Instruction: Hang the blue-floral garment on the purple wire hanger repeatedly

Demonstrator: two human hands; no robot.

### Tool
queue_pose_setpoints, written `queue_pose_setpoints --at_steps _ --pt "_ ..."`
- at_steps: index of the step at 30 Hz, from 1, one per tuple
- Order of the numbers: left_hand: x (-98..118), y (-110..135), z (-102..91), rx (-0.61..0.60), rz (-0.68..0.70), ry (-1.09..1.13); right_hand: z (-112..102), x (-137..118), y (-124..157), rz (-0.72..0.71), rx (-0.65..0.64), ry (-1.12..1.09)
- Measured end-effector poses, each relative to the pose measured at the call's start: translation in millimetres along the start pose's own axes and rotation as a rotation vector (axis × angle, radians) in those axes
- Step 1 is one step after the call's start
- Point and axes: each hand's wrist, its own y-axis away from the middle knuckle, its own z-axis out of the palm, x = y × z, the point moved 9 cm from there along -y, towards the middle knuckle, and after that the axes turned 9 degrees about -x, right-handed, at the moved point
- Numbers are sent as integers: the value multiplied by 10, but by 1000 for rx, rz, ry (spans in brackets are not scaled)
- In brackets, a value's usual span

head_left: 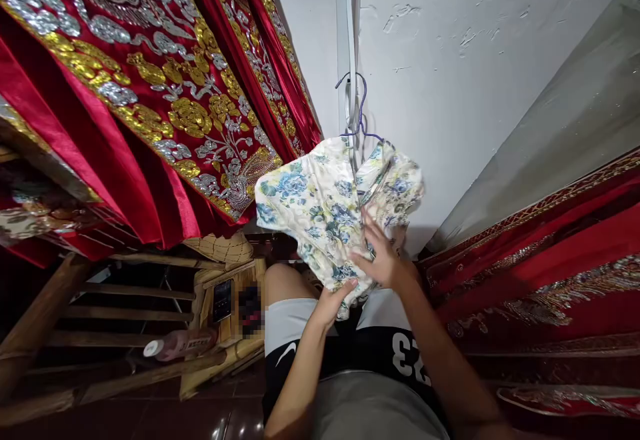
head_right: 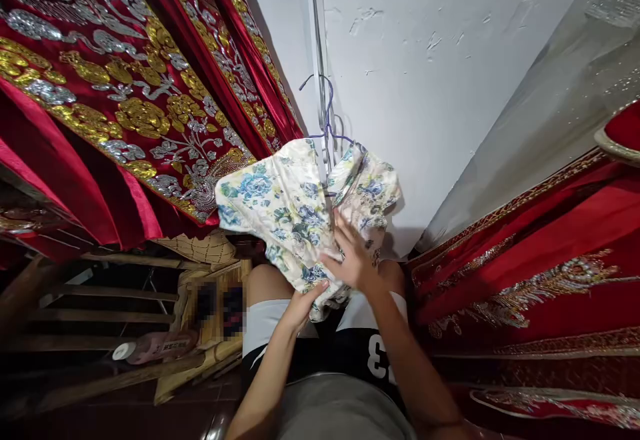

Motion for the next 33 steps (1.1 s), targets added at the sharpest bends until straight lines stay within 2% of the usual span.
queue_pose_setpoints --at_steps 3,5,7,10,14,17,20,22,24,26,28,30,31,33 --pt "6 25 -62 15 38 -17 304 157 344 77 236 -314" --pt "43 43 -115 15 25 -49 397 307 502 192 352 -460" --pt "82 66 -155 20 8 -60 402 425 556 296 403 -527" --pt "105 104 -147 36 -3 -14 331 498 493 360 368 -540" --pt "39 147 -48 45 -59 93 303 459 444 385 261 -502" --pt "10 159 0 37 -85 118 285 413 500 412 278 -514" --pt "35 150 -50 55 -71 52 266 419 548 433 297 -565" --pt "84 143 -157 117 -36 -3 248 445 561 439 289 -588" --pt "164 151 -294 213 29 -54 230 473 569 448 278 -594" --pt "322 213 -431 355 180 -148 236 471 563 456 255 -600" --pt "555 386 -497 539 447 -294 287 423 536 451 217 -636" --pt "727 586 -394 654 714 -464 378 348 497 446 174 -707" --pt "756 625 -290 642 793 -540 426 309 477 445 157 -746" --pt "714 538 -56 496 809 -645 509 237 436 445 123 -806"
